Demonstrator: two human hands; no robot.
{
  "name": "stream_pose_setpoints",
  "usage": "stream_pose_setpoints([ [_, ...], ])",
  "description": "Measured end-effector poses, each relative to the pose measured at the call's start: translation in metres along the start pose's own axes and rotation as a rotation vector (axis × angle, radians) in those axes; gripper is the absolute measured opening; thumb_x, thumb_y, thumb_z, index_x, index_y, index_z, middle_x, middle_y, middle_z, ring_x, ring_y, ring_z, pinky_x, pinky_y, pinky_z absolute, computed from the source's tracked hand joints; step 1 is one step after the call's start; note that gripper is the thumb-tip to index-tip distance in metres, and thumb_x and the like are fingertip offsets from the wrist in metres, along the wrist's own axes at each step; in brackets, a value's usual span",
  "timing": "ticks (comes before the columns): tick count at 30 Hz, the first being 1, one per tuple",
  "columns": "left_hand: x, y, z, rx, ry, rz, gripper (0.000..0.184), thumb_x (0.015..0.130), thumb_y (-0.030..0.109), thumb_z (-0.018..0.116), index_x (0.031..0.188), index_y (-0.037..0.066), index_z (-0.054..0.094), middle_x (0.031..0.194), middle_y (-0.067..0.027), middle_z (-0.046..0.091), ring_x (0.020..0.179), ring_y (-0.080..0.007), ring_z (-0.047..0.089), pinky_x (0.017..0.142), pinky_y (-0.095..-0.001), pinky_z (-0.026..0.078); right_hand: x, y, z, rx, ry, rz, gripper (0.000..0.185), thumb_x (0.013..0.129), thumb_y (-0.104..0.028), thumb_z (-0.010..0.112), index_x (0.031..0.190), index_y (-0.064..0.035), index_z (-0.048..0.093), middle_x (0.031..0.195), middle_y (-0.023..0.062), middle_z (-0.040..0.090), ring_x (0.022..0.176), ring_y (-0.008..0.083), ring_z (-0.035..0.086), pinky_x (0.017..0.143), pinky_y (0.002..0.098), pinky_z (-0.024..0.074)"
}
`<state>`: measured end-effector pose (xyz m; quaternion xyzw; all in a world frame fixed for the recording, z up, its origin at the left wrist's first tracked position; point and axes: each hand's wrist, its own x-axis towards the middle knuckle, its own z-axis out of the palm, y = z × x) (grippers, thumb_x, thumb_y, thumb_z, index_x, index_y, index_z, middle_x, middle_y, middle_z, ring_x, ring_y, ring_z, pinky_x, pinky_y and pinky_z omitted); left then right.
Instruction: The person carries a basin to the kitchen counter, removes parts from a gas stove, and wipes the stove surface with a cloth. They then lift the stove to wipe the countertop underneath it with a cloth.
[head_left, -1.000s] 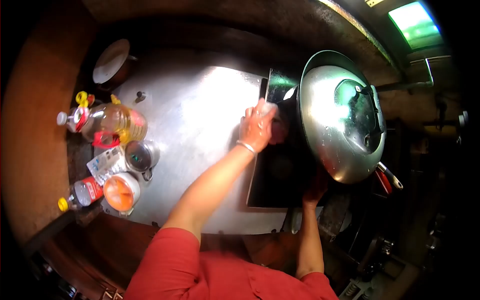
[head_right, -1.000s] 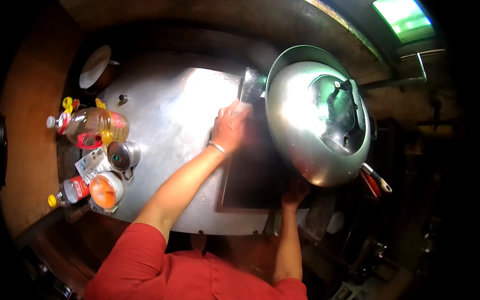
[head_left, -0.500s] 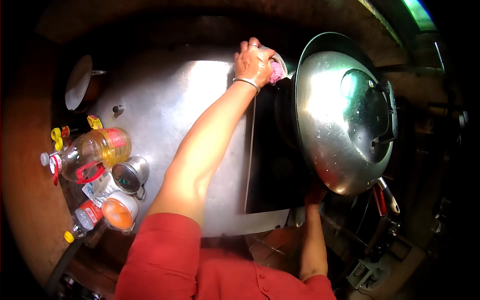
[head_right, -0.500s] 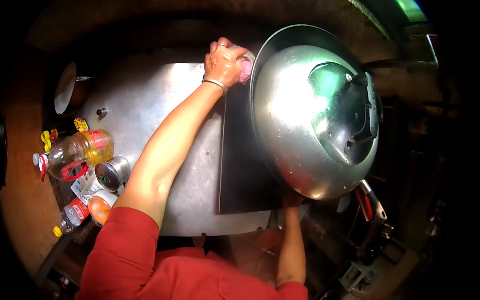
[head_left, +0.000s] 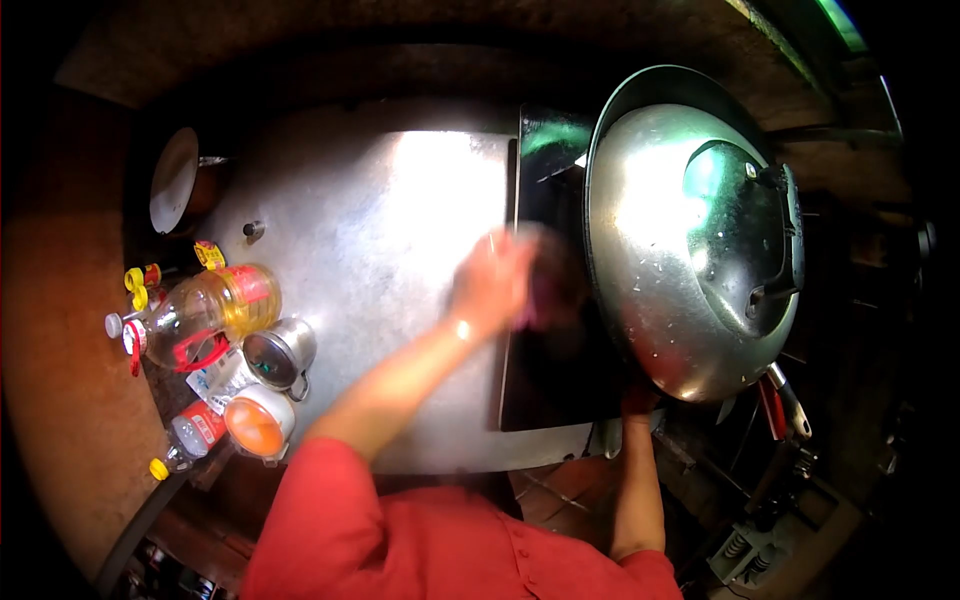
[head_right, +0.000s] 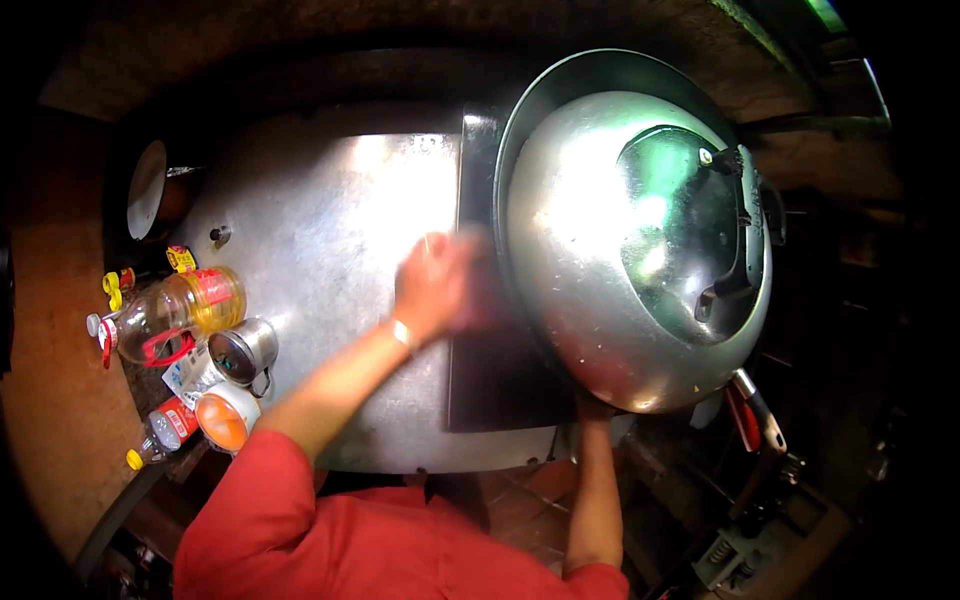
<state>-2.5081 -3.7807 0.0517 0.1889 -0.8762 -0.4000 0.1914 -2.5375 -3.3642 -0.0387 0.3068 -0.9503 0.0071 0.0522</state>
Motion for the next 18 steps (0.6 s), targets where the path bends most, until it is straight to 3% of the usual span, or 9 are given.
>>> stream_pose_setpoints([
  [1,0.039,-0.006,0.008,-0.071,0.093,-0.124,0.018,0.085,0.016,0.055,0.098,0.014,0.067,0.09,-0.0154,0.056,0.085,-0.0355,0.058,0.069,-0.0461,0.049,0.011,-0.008,-0.014,0.029,-0.007,0.031,0.046,0.095,-0.026,0.051,0.133,-0.0008,0.05,0.135,0.0161,0.053,0.124,0.0318,0.049,0.107,0.0445,0.0353],
  [3,0.111,-0.029,0.023,-0.138,0.282,-0.079,0.028,0.083,0.018,0.058,0.11,0.017,0.067,0.095,-0.0166,0.064,0.088,-0.0359,0.062,0.079,-0.0434,0.051,0.029,-0.025,-0.037,0.086,-0.036,0.089,0.041,0.094,-0.018,0.053,0.131,0.0,0.052,0.131,0.0157,0.056,0.12,0.0307,0.053,0.104,0.0425,0.0392],
  [5,0.168,-0.035,0.035,-0.255,0.335,-0.412,0.038,0.082,0.025,0.06,0.117,0.012,0.064,0.102,-0.0199,0.066,0.095,-0.0384,0.063,0.083,-0.0433,0.05,0.031,-0.023,-0.04,0.15,-0.076,0.128,0.039,0.093,-0.016,0.055,0.129,-0.0001,0.055,0.129,0.016,0.058,0.117,0.0307,0.055,0.101,0.0417,0.0413],
  [7,0.175,-0.027,0.043,-0.23,0.21,-0.403,0.049,0.086,0.033,0.057,0.128,0.009,0.054,0.105,-0.0251,0.062,0.098,-0.0424,0.06,0.084,-0.047,0.049,0.032,0.002,-0.041,0.209,-0.12,0.149,0.039,0.092,-0.017,0.056,0.127,-0.0012,0.056,0.127,0.017,0.059,0.116,0.0316,0.056,0.1,0.042,0.0416],
  [9,0.143,-0.004,0.017,-0.189,-0.075,-0.454,0.062,0.09,0.028,0.053,0.144,0.004,0.032,0.104,-0.0293,0.061,0.098,-0.0457,0.059,0.08,-0.0496,0.05,0.029,0.008,-0.038,0.022,-0.023,-0.003,0.04,0.091,-0.019,0.057,0.127,-0.002,0.057,0.126,0.0179,0.06,0.116,0.0322,0.056,0.1,0.0419,0.0421],
  [11,0.097,-0.014,0.035,-0.122,0.045,-0.317,0.058,0.093,0.021,0.049,0.144,0.001,0.029,0.112,-0.032,0.056,0.098,-0.047,0.058,0.08,-0.0506,0.049,0.024,0.004,-0.033,-0.021,0.011,-0.02,0.041,0.091,-0.02,0.057,0.128,-0.0026,0.057,0.126,0.0185,0.06,0.117,0.0328,0.056,0.099,0.0422,0.042],
  [13,0.035,0.012,0.02,-0.188,-0.026,-0.375,0.054,0.093,0.015,0.048,0.142,0.0,0.031,0.118,-0.033,0.052,0.098,-0.0491,0.056,0.083,-0.0508,0.048,0.027,0.004,-0.03,0.063,-0.005,0.078,0.042,0.091,-0.021,0.057,0.129,-0.003,0.056,0.127,0.0187,0.059,0.118,0.0336,0.055,0.1,0.0429,0.0414],
  [16,-0.045,0.021,0.022,-0.25,0.028,-0.237,0.047,0.092,0.011,0.048,0.135,-0.002,0.037,0.115,-0.0321,0.051,0.096,-0.0506,0.055,0.083,-0.0517,0.047,0.025,0.007,-0.028,0.105,-0.029,0.13,0.044,0.091,-0.021,0.057,0.13,-0.0031,0.055,0.128,0.0188,0.058,0.119,0.0346,0.054,0.101,0.0434,0.0404],
  [18,-0.051,0.025,0.021,-0.282,0.035,-0.249,0.042,0.091,0.01,0.049,0.131,-0.003,0.042,0.111,-0.0316,0.053,0.094,-0.0503,0.055,0.081,-0.0525,0.047,0.023,0.011,-0.027,0.11,-0.059,0.149,0.044,0.091,-0.021,0.057,0.131,-0.0031,0.054,0.129,0.0188,0.058,0.12,0.0353,0.053,0.102,0.0437,0.0397],
])
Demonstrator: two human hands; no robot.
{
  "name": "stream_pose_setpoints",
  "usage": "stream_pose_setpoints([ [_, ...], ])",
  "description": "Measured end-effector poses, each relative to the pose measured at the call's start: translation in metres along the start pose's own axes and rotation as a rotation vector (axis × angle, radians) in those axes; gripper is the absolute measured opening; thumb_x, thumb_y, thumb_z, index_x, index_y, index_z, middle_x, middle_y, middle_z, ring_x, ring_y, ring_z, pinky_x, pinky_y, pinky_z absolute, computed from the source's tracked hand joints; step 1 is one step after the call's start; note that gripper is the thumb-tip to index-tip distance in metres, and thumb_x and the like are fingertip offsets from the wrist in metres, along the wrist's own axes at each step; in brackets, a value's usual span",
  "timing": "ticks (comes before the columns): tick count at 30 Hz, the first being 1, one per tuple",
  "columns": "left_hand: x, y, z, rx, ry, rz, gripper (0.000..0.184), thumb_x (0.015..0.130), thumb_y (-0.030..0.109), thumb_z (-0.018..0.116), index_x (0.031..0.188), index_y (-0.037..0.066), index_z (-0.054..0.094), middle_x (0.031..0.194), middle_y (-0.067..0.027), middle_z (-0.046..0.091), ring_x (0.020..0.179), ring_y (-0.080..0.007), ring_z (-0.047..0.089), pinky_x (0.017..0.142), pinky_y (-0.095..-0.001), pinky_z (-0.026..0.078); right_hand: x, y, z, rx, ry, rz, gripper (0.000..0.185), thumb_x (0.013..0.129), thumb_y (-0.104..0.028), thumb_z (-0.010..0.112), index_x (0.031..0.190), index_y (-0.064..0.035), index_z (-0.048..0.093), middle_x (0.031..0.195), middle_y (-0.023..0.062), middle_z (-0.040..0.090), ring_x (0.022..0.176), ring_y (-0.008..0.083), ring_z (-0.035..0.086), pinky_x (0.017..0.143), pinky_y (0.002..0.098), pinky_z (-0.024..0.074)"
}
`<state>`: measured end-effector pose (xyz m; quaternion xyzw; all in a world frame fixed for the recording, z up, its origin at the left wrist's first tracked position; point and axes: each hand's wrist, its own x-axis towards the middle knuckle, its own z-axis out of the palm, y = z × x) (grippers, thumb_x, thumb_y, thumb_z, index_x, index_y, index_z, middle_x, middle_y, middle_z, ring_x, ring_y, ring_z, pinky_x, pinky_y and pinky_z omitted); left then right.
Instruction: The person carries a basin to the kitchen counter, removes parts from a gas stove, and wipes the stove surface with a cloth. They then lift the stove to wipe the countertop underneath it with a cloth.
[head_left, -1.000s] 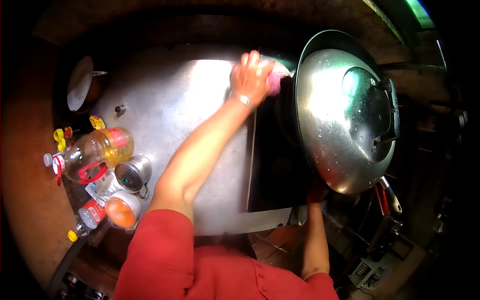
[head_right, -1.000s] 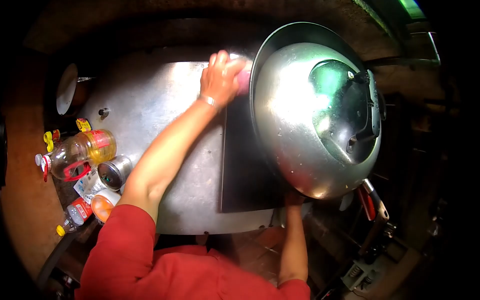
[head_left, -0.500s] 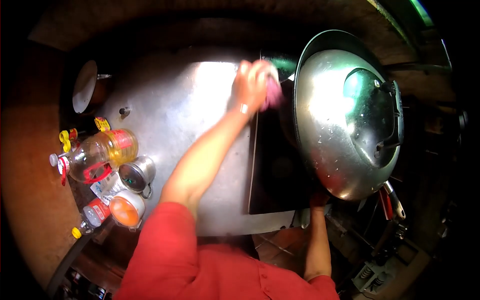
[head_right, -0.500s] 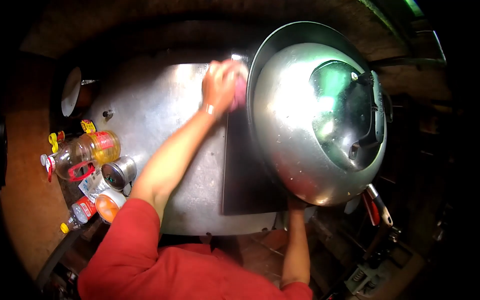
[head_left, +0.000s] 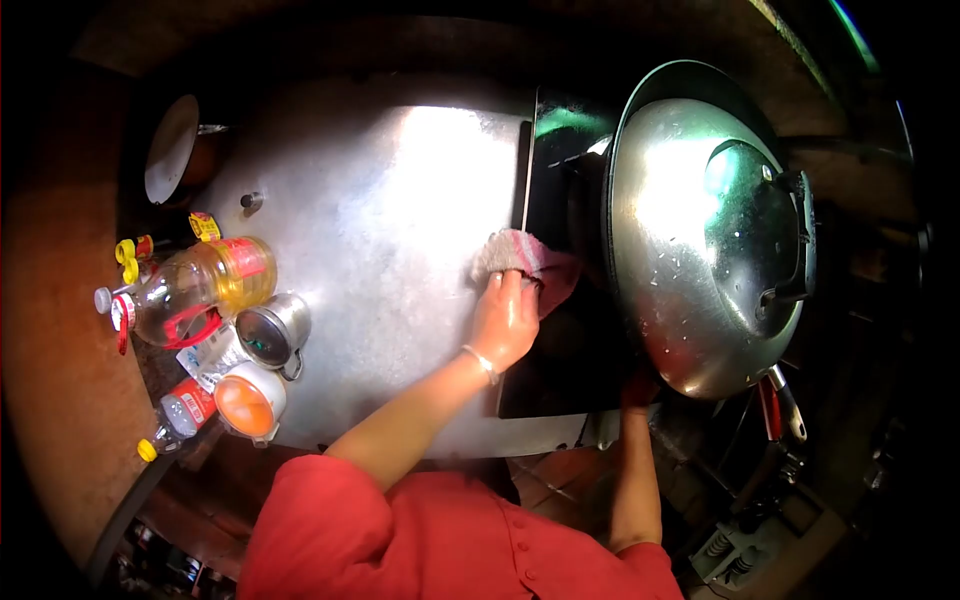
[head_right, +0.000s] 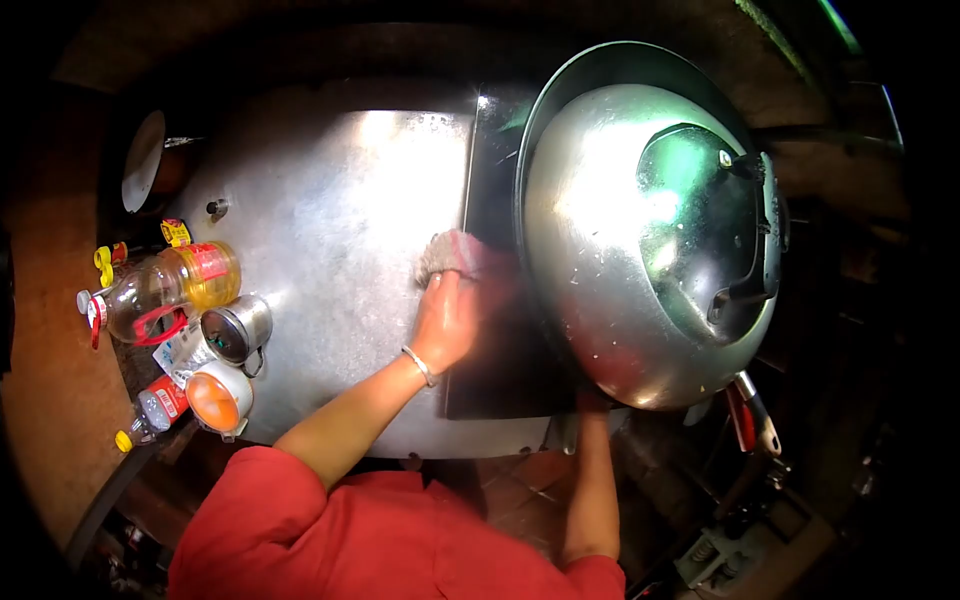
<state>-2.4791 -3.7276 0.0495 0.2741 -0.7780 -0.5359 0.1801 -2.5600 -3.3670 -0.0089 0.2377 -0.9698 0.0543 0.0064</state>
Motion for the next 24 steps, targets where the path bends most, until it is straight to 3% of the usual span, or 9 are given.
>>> stream_pose_setpoints([
  [2,0.021,0.004,0.004,-0.056,0.055,-0.007,0.039,0.091,0.011,0.05,0.127,-0.003,0.045,0.108,-0.0313,0.054,0.092,-0.0498,0.055,0.078,-0.0534,0.046,0.0,0.005,0.003,0.012,-0.037,0.031,0.045,0.091,-0.022,0.056,0.132,-0.0032,0.053,0.129,0.0188,0.057,0.12,0.036,0.053,0.102,0.044,0.039],
  [5,0.094,-0.002,0.014,0.12,0.1,0.018,0.019,0.091,0.015,0.053,0.101,0.0,0.049,0.094,-0.0265,0.057,0.083,-0.0458,0.057,0.069,-0.0517,0.049,0.007,-0.015,-0.012,0.031,-0.062,0.019,0.047,0.091,-0.023,0.056,0.133,-0.0033,0.052,0.13,0.019,0.057,0.121,0.0365,0.052,0.103,0.0447,0.0378],
  [7,0.11,0.004,0.016,0.142,0.075,-0.06,0.023,0.092,0.018,0.052,0.107,0.001,0.046,0.1,-0.0271,0.056,0.085,-0.0472,0.058,0.072,-0.0508,0.05,0.023,-0.056,-0.043,0.018,-0.14,0.024,0.047,0.091,-0.025,0.055,0.133,-0.0035,0.052,0.131,0.0194,0.056,0.121,0.0364,0.051,0.104,0.0456,0.0369],
  [9,0.096,0.0,0.016,0.09,0.091,-0.067,0.03,0.093,0.019,0.051,0.116,0.001,0.042,0.103,-0.0284,0.055,0.087,-0.0485,0.058,0.072,-0.0522,0.05,0.048,-0.097,-0.078,-0.076,-0.401,0.161,0.048,0.091,-0.027,0.053,0.134,-0.0037,0.051,0.131,0.0201,0.055,0.122,0.0367,0.05,0.104,0.0467,0.0361],
  [11,0.058,0.005,0.007,0.125,0.036,-0.072,0.038,0.095,0.019,0.048,0.126,0.001,0.037,0.105,-0.0305,0.055,0.087,-0.0503,0.058,0.074,-0.0554,0.049,0.052,-0.098,-0.082,-0.094,-0.409,0.157,0.049,0.091,-0.029,0.052,0.134,-0.0036,0.051,0.132,0.0206,0.055,0.122,0.0374,0.049,0.104,0.0477,0.0357],
  [14,-0.014,0.012,-0.003,0.156,-0.125,-0.224,0.041,0.095,0.02,0.046,0.128,-0.001,0.034,0.111,-0.0307,0.053,0.089,-0.0507,0.057,0.076,-0.0554,0.048,0.041,-0.062,-0.039,-0.042,-0.021,-0.09,0.049,0.09,-0.032,0.052,0.13,-0.0041,0.054,0.129,0.0204,0.056,0.12,0.0382,0.049,0.103,0.0499,0.0353],
  [19,-0.124,0.017,-0.011,0.117,-0.092,-0.18,0.032,0.093,0.021,0.048,0.115,-0.001,0.042,0.101,-0.0293,0.053,0.085,-0.0487,0.055,0.072,-0.0544,0.045,0.041,-0.044,-0.003,-0.288,0.274,-0.216,0.046,0.081,-0.039,0.057,0.115,-0.0084,0.064,0.118,0.0181,0.061,0.114,0.0377,0.053,0.099,0.0566,0.0339],
  [22,-0.162,0.02,-0.021,0.207,-0.187,-0.184,0.033,0.092,0.021,0.048,0.115,-0.003,0.042,0.1,-0.0293,0.053,0.084,-0.0481,0.055,0.074,-0.0535,0.046,0.044,-0.047,-0.009,-0.134,0.205,-0.214,0.036,0.088,-0.024,0.055,0.116,-0.0016,0.059,0.118,0.0195,0.059,0.114,0.0382,0.051,0.1,0.0493,0.0358],
  [24,-0.169,0.037,-0.035,0.324,-0.281,-0.119,0.035,0.091,0.019,0.048,0.117,-0.004,0.047,0.098,-0.0267,0.055,0.085,-0.0459,0.057,0.075,-0.0517,0.048,0.053,-0.067,-0.017,-0.176,0.072,-0.068,0.034,0.087,-0.019,0.056,0.116,-0.0018,0.059,0.115,0.0186,0.061,0.112,0.0378,0.052,0.099,0.0486,0.0378],
])
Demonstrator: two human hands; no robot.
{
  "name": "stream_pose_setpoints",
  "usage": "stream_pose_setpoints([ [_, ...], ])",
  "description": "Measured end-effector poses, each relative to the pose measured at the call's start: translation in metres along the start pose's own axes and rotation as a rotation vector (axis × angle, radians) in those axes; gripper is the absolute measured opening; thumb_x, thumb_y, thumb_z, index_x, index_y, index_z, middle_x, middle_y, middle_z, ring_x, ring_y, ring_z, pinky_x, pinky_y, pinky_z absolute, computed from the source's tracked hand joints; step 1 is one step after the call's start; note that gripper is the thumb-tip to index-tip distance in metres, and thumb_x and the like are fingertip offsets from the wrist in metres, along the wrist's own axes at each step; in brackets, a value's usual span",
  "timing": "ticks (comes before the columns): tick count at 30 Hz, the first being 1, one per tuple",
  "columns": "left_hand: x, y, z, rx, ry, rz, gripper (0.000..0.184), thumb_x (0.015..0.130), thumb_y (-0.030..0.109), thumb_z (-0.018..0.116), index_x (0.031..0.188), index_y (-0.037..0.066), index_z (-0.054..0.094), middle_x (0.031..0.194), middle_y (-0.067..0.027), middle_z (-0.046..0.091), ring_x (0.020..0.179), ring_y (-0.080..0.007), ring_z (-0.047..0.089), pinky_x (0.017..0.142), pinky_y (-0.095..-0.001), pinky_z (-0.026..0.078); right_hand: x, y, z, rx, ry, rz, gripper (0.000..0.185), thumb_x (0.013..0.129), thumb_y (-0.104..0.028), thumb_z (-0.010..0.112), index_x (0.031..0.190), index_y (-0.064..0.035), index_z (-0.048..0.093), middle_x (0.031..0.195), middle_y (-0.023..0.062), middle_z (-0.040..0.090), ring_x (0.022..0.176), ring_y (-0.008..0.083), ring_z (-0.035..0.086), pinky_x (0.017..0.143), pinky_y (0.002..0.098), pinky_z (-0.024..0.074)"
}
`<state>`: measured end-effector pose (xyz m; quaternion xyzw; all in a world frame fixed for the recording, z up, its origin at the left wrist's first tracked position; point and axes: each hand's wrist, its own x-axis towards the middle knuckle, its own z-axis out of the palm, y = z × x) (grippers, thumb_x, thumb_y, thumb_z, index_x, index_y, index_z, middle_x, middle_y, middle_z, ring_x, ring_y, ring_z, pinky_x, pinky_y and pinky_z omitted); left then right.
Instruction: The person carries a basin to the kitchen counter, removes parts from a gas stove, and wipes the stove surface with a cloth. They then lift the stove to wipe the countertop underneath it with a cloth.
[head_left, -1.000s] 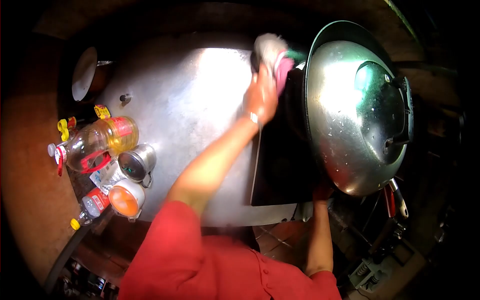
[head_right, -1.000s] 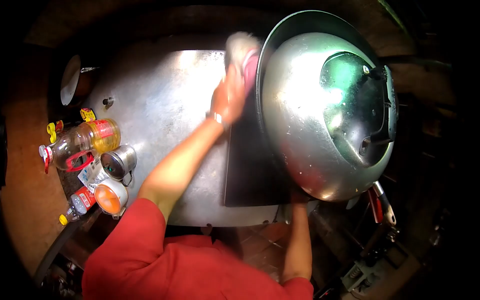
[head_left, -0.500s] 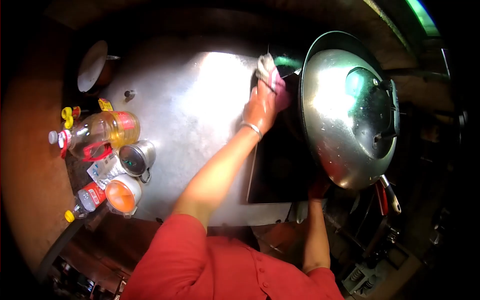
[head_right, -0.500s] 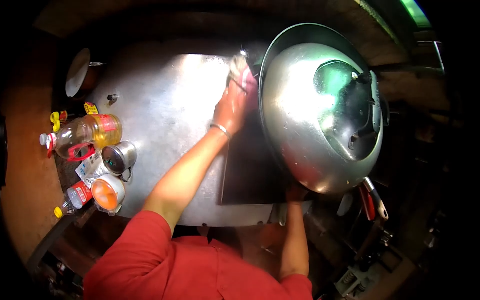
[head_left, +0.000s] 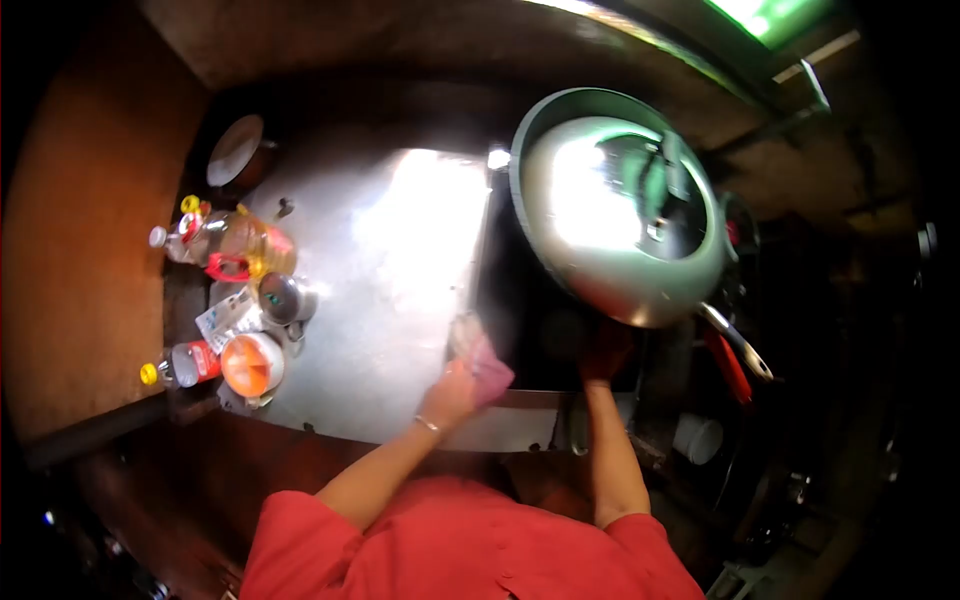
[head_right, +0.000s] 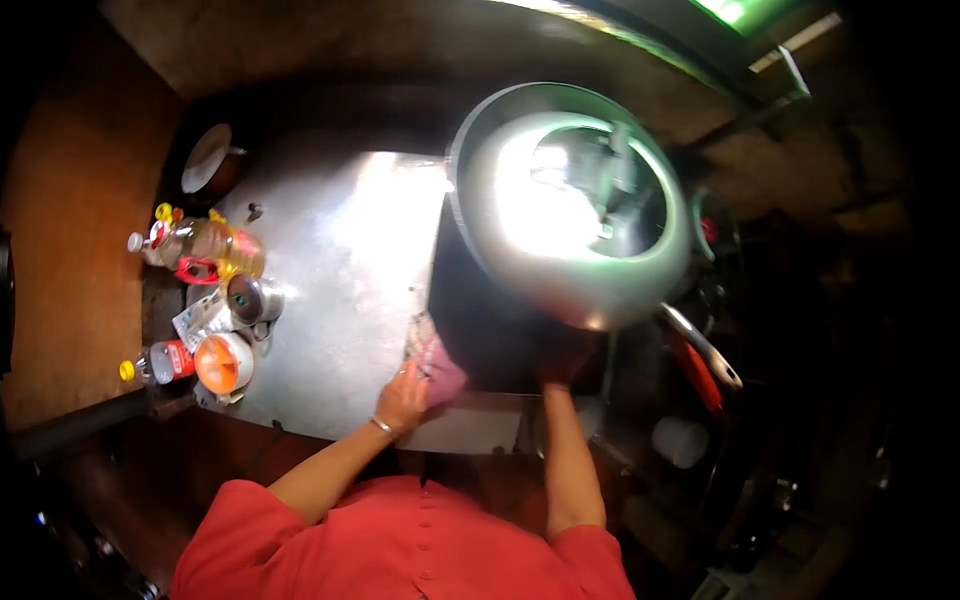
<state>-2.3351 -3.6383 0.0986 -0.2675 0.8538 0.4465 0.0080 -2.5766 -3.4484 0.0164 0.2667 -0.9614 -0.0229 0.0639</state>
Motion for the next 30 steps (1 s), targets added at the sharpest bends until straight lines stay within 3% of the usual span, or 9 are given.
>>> stream_pose_setpoints([
  [5,-0.041,-0.011,-0.005,0.029,0.09,0.067,0.03,0.089,0.021,0.05,0.111,0.002,0.06,0.094,-0.0203,0.061,0.087,-0.0434,0.059,0.077,-0.0492,0.05,-0.013,0.028,-0.033,0.528,0.223,0.033,0.024,0.087,-0.009,0.056,0.108,-0.0027,0.066,0.102,0.0144,0.066,0.097,0.0333,0.061,0.089,0.0397,0.0475],
  [7,-0.039,-0.034,0.01,-0.027,0.189,0.017,0.031,0.088,0.02,0.052,0.113,0.003,0.06,0.097,-0.0211,0.062,0.089,-0.0431,0.06,0.079,-0.0473,0.05,-0.032,0.033,-0.121,0.771,-0.068,0.263,0.022,0.086,-0.005,0.057,0.104,-0.0029,0.068,0.097,0.0127,0.068,0.09,0.0307,0.064,0.085,0.0346,0.0506],
  [9,-0.031,-0.048,0.022,0.036,0.228,-0.025,0.036,0.087,0.018,0.054,0.119,0.003,0.058,0.102,-0.0236,0.062,0.09,-0.0422,0.061,0.081,-0.0446,0.05,-0.042,0.033,-0.173,0.885,0.246,0.136,0.015,0.084,-0.001,0.059,0.095,-0.0018,0.07,0.087,0.0115,0.068,0.079,0.0272,0.065,0.077,0.0317,0.0516],
  [13,-0.008,-0.016,0.004,0.345,0.487,-0.046,0.035,0.084,0.014,0.058,0.117,0.004,0.06,0.103,-0.0201,0.064,0.091,-0.0381,0.062,0.083,-0.0425,0.05,-0.036,0.083,-0.244,0.513,0.455,-0.003,0.017,0.082,-0.002,0.063,0.1,-0.0015,0.065,0.102,0.013,0.065,0.097,0.0308,0.06,0.084,0.0388,0.0453],
  [15,0.011,-0.008,-0.009,0.081,0.598,0.021,0.033,0.084,0.014,0.06,0.116,0.003,0.06,0.1,-0.0167,0.065,0.089,-0.0327,0.062,0.08,-0.0399,0.05,-0.018,0.106,-0.263,0.328,0.458,0.041,0.022,0.081,-0.008,0.065,0.102,-0.0018,0.064,0.104,0.014,0.064,0.101,0.0325,0.059,0.087,0.0415,0.0439],
  [18,0.053,0.009,-0.014,-0.528,0.46,-0.035,0.029,0.089,0.014,0.062,0.115,0.002,0.062,0.089,-0.0091,0.066,0.079,-0.0182,0.062,0.073,-0.0307,0.051,0.002,0.133,-0.265,0.364,0.19,0.113,0.028,0.079,-0.019,0.068,0.101,-0.0032,0.065,0.099,0.0183,0.066,0.095,0.0367,0.061,0.083,0.0448,0.0464],
  [23,0.113,0.083,-0.051,-0.777,0.292,-0.143,0.039,0.094,0.026,0.059,0.124,0.002,0.056,0.095,-0.0082,0.066,0.068,-0.0117,0.061,0.056,-0.0234,0.049,0.034,0.151,-0.24,0.179,-0.167,0.029,0.041,0.077,-0.032,0.071,0.105,-0.0032,0.066,0.098,0.0207,0.066,0.095,0.0388,0.062,0.084,0.0442,0.0482],
  [25,0.133,0.099,-0.053,-0.762,0.261,-0.145,0.042,0.092,0.029,0.06,0.124,0.001,0.055,0.095,-0.0098,0.067,0.063,-0.0124,0.061,0.052,-0.0247,0.048,0.047,0.153,-0.231,0.119,-0.266,-0.014,0.057,0.076,-0.032,0.074,0.122,-0.0016,0.057,0.105,0.0152,0.067,0.099,0.0347,0.063,0.09,0.0431,0.0466],
  [30,0.147,0.116,-0.054,-0.69,0.295,-0.106,0.044,0.087,0.025,0.059,0.121,-0.003,0.054,0.084,-0.0147,0.069,0.06,-0.0184,0.064,0.056,-0.0316,0.052,0.073,0.131,-0.259,0.767,-0.846,0.311,0.062,0.072,-0.019,0.077,0.126,-0.0039,0.05,0.084,0.0079,0.058,0.068,0.0189,0.06,0.057,0.0337,0.0533],
])
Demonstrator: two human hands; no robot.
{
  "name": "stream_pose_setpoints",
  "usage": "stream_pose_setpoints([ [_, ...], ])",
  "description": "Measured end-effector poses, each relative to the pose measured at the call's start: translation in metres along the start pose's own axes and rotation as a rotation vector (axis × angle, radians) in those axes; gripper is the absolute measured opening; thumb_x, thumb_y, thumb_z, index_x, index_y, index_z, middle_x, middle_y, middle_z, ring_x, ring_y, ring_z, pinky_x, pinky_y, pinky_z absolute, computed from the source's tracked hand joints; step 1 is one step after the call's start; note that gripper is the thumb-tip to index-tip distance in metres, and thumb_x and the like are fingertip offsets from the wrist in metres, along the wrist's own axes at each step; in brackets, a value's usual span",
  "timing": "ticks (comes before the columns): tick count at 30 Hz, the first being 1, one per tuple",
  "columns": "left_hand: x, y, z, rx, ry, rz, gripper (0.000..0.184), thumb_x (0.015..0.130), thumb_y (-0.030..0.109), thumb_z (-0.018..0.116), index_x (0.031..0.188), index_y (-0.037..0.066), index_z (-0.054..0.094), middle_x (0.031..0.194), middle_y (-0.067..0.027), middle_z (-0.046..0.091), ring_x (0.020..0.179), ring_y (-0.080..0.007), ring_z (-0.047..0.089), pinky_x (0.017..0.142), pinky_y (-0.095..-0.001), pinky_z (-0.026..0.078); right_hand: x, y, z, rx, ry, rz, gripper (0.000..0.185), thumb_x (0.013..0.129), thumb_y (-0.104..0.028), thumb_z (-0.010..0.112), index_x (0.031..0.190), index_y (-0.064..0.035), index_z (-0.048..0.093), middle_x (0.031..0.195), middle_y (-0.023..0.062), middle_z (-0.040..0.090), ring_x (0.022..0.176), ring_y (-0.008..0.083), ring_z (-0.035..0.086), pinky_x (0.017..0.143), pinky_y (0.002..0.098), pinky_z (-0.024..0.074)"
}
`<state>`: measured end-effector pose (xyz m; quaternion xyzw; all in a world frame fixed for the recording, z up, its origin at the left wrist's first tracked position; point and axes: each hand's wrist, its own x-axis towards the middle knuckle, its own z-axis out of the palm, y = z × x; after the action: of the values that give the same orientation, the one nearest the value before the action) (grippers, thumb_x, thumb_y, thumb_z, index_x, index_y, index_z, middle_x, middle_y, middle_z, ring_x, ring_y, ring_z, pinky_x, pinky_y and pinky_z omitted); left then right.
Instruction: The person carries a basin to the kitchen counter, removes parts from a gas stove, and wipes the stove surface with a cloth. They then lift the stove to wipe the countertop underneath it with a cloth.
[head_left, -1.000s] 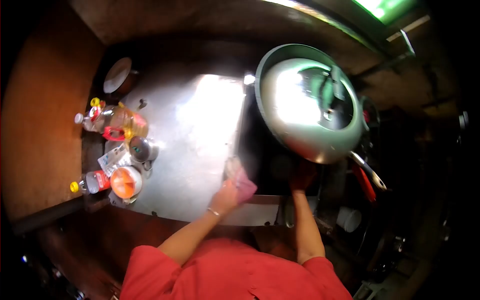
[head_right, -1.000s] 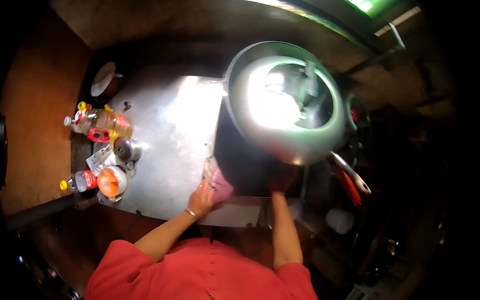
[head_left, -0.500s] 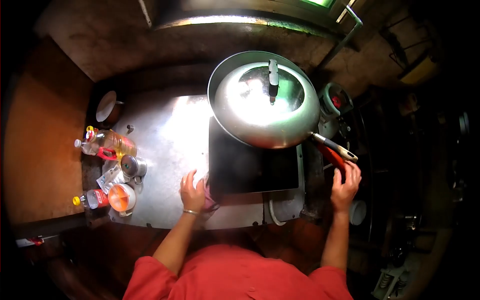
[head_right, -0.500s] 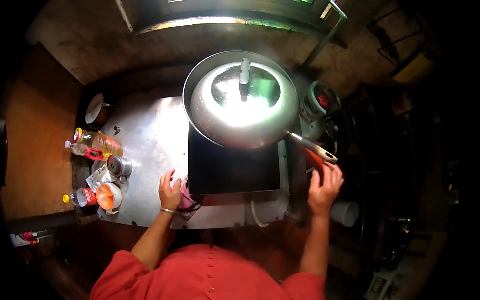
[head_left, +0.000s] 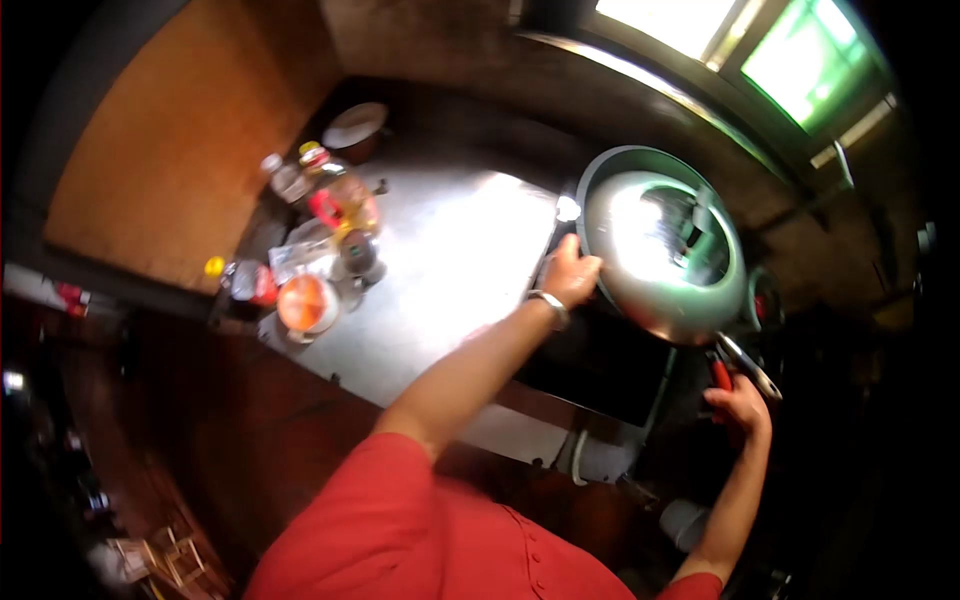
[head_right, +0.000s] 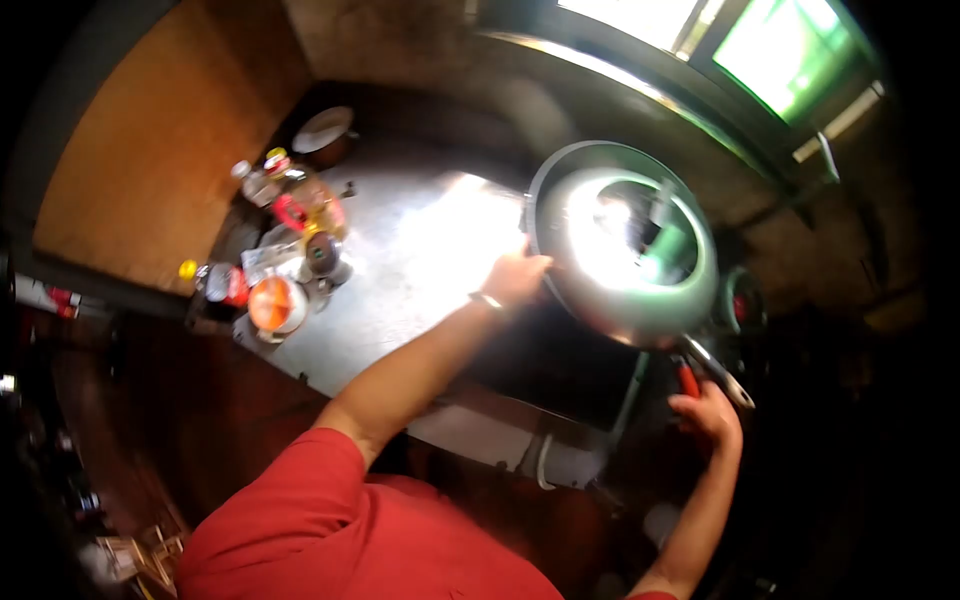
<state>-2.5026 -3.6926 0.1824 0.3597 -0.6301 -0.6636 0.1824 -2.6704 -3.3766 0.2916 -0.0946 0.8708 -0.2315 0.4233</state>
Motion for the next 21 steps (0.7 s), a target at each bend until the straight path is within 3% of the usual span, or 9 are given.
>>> stream_pose_setpoints([
  [3,0.007,-0.004,0.003,-0.006,0.155,0.094,0.05,0.087,0.028,0.059,0.125,-0.004,0.053,0.092,-0.0203,0.069,0.068,-0.023,0.067,0.065,-0.0339,0.054,-0.004,-0.01,0.004,0.115,-0.183,-0.048,0.049,0.074,-0.02,0.076,0.114,-0.0028,0.054,0.079,0.008,0.058,0.06,0.0186,0.058,0.052,0.0333,0.053],
  [5,0.01,-0.001,-0.004,-0.041,0.125,0.091,0.059,0.086,0.03,0.061,0.131,-0.007,0.048,0.097,-0.0221,0.068,0.074,-0.0234,0.068,0.071,-0.0342,0.054,0.001,-0.007,0.014,0.293,-0.241,-0.093,0.041,0.076,-0.02,0.073,0.107,-0.0008,0.055,0.078,0.01,0.06,0.056,0.0211,0.058,0.049,0.0341,0.0517],
  [6,0.011,0.001,-0.004,-0.059,0.13,-0.04,0.06,0.086,0.032,0.061,0.132,-0.005,0.048,0.098,-0.0223,0.068,0.08,-0.0236,0.068,0.079,-0.0347,0.052,0.006,-0.003,0.02,0.399,-0.255,-0.104,0.037,0.078,-0.02,0.071,0.105,0.0002,0.056,0.077,0.0114,0.062,0.054,0.0225,0.058,0.047,0.0342,0.0505],
  [7,0.018,-0.012,0.003,0.12,0.282,0.116,0.057,0.087,0.03,0.062,0.131,-0.003,0.049,0.096,-0.0204,0.068,0.077,-0.0236,0.067,0.076,-0.0343,0.052,0.02,0.009,0.022,0.452,-0.265,-0.079,0.033,0.079,-0.019,0.069,0.102,0.001,0.057,0.075,0.0124,0.062,0.052,0.0235,0.058,0.046,0.034,0.0492],
  [11,-0.006,-0.002,-0.025,-0.224,0.018,-0.052,0.046,0.091,0.025,0.061,0.128,0.0,0.051,0.084,-0.0084,0.067,0.062,-0.0134,0.061,0.057,-0.0277,0.051,0.047,0.021,0.042,0.509,-0.294,-0.184,0.027,0.083,-0.023,0.06,0.087,0.0033,0.059,0.065,0.0143,0.06,0.045,0.0236,0.053,0.044,0.0318,0.0446],
  [13,-0.018,-0.031,-0.042,-0.389,0.041,-0.084,0.04,0.092,0.024,0.061,0.123,0.001,0.054,0.083,-0.0055,0.066,0.061,-0.0123,0.061,0.054,-0.0247,0.05,0.053,0.015,0.051,0.557,-0.368,-0.164,0.028,0.085,-0.026,0.057,0.087,0.0022,0.059,0.057,0.0123,0.055,0.044,0.0228,0.05,0.043,0.0311,0.0434],
  [15,-0.03,-0.082,-0.083,-0.504,-0.01,-0.052,0.032,0.092,0.022,0.058,0.117,0.001,0.058,0.082,-0.0053,0.065,0.062,-0.0122,0.062,0.053,-0.0233,0.05,0.043,-0.001,0.069,0.695,-0.285,-0.159,0.027,0.086,-0.025,0.056,0.087,0.0011,0.059,0.054,0.0105,0.052,0.044,0.0224,0.049,0.043,0.0309,0.0426],
  [18,-0.062,-0.125,-0.152,-0.48,0.309,-0.272,0.027,0.086,0.011,0.053,0.112,0.002,0.059,0.079,-0.0081,0.062,0.054,-0.0149,0.06,0.045,-0.0254,0.046,0.048,0.005,0.069,0.718,-0.344,-0.174,0.025,0.087,-0.025,0.054,0.088,-0.0001,0.058,0.054,0.0086,0.051,0.044,0.0213,0.048,0.042,0.0304,0.0412],
  [21,-0.086,-0.184,-0.221,-0.388,0.55,-0.42,0.034,0.089,0.017,0.057,0.121,0.007,0.053,0.082,-0.0091,0.063,0.055,-0.0167,0.061,0.043,-0.0278,0.045,0.061,0.022,0.071,0.804,-0.443,-0.2,0.023,0.089,-0.022,0.052,0.095,-0.0005,0.057,0.061,0.006,0.054,0.043,0.0177,0.047,0.039,0.0294,0.038],
])
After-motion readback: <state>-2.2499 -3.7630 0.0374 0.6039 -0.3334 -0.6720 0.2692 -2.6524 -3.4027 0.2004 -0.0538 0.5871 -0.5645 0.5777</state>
